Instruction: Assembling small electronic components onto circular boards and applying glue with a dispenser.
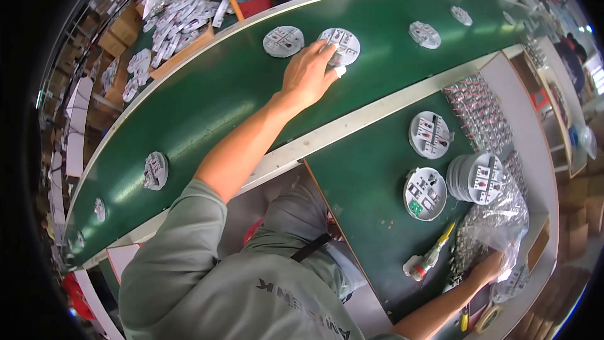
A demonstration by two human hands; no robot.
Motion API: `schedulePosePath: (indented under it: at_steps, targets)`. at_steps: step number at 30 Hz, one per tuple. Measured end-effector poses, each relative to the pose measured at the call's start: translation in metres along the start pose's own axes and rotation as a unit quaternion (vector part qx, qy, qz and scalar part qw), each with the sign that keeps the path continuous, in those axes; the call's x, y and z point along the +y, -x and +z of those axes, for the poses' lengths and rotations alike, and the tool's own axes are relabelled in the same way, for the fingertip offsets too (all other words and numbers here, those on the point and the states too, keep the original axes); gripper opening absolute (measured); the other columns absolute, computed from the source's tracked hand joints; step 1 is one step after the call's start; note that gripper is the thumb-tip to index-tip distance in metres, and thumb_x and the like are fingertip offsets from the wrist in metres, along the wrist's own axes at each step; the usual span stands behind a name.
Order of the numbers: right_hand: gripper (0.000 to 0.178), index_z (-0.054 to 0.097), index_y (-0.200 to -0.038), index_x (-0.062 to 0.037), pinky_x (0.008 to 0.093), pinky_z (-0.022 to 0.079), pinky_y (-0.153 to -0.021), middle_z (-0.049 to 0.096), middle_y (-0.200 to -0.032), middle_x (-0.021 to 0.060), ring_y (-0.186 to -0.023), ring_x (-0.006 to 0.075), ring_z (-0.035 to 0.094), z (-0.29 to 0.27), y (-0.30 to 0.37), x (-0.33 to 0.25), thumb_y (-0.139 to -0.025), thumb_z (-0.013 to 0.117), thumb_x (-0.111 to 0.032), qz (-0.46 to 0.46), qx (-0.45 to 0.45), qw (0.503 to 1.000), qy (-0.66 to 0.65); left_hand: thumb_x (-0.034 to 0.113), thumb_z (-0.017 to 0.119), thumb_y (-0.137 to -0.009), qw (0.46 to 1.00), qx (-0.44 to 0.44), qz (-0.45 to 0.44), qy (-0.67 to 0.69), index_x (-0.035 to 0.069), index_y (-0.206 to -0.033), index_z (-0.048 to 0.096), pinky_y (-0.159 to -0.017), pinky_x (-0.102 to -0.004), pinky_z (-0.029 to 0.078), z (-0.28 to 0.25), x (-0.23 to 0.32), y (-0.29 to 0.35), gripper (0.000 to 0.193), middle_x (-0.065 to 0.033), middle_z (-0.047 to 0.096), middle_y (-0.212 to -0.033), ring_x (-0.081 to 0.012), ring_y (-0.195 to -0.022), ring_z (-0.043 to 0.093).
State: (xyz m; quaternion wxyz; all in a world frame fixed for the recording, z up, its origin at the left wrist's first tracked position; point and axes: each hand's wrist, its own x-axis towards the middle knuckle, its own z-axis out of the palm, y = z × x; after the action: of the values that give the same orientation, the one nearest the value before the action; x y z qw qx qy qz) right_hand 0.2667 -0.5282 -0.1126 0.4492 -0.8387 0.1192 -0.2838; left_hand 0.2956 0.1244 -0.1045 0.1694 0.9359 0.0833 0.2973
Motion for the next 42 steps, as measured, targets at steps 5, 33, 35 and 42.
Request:
schedulePosePath:
  at_steps: [5, 33, 35, 42]
  targets:
    - [0.048, 0.075, -0.120, 0.0066, 0.0417, 0.055, -0.098, 0.077, -0.115, 0.0188, -0.108, 0.0298, 0.070, -0.034, -0.028, 0.054, -0.106, 0.060, -0.037, 0.051, -0.022, 0.952, 0.302, 0.020, 0.081, -0.089, 0.992, 0.032, -0.097, -0.071, 0.004, -0.125, 0.071, -0.094, -0.0504, 0.057, 0.021, -0.043, -0.028, 0.041, -0.0178, 0.071, -0.121, -0.0367, -0.108, 0.071]
    - [0.035, 0.075, -0.126, -0.0005, 0.0423, 0.051, -0.104, 0.077, -0.124, 0.0183, -0.117, 0.0337, 0.070, 0.012, 0.023, -0.013, -0.104, 0.059, -0.023, -0.100, -0.003, 0.979, 0.180, -0.004, 0.072, -0.085, 0.906, -0.255, 0.240, 0.240, 0.002, -0.101, 0.073, -0.077, -0.0415, 0.059, -0.093, 0.066, 0.123, 0.017, -0.0119, 0.070, -0.106, -0.0308, -0.092, 0.072]
    - [0.035, 0.074, -0.126, 0.0003, 0.0415, 0.051, -0.104, 0.077, -0.125, 0.0174, -0.118, 0.0336, 0.070, 0.014, 0.022, -0.012, -0.103, 0.061, -0.023, -0.105, 0.004, 0.979, 0.176, -0.004, 0.074, -0.083, 0.893, -0.277, 0.248, 0.252, 0.002, -0.100, 0.073, -0.077, -0.0413, 0.060, -0.087, 0.072, 0.129, 0.018, -0.0114, 0.070, -0.109, -0.0300, -0.092, 0.072]
    - [0.032, 0.075, -0.119, 0.0012, 0.0400, 0.053, -0.095, 0.078, -0.106, 0.0145, -0.099, 0.0295, 0.071, 0.015, 0.019, -0.020, -0.100, 0.067, -0.024, -0.125, 0.014, 0.966, 0.224, 0.025, 0.096, -0.068, 0.909, -0.252, 0.208, 0.258, 0.005, -0.137, 0.061, -0.110, -0.0460, 0.052, -0.077, 0.099, 0.128, 0.079, -0.0145, 0.057, -0.146, -0.0363, -0.130, 0.060]
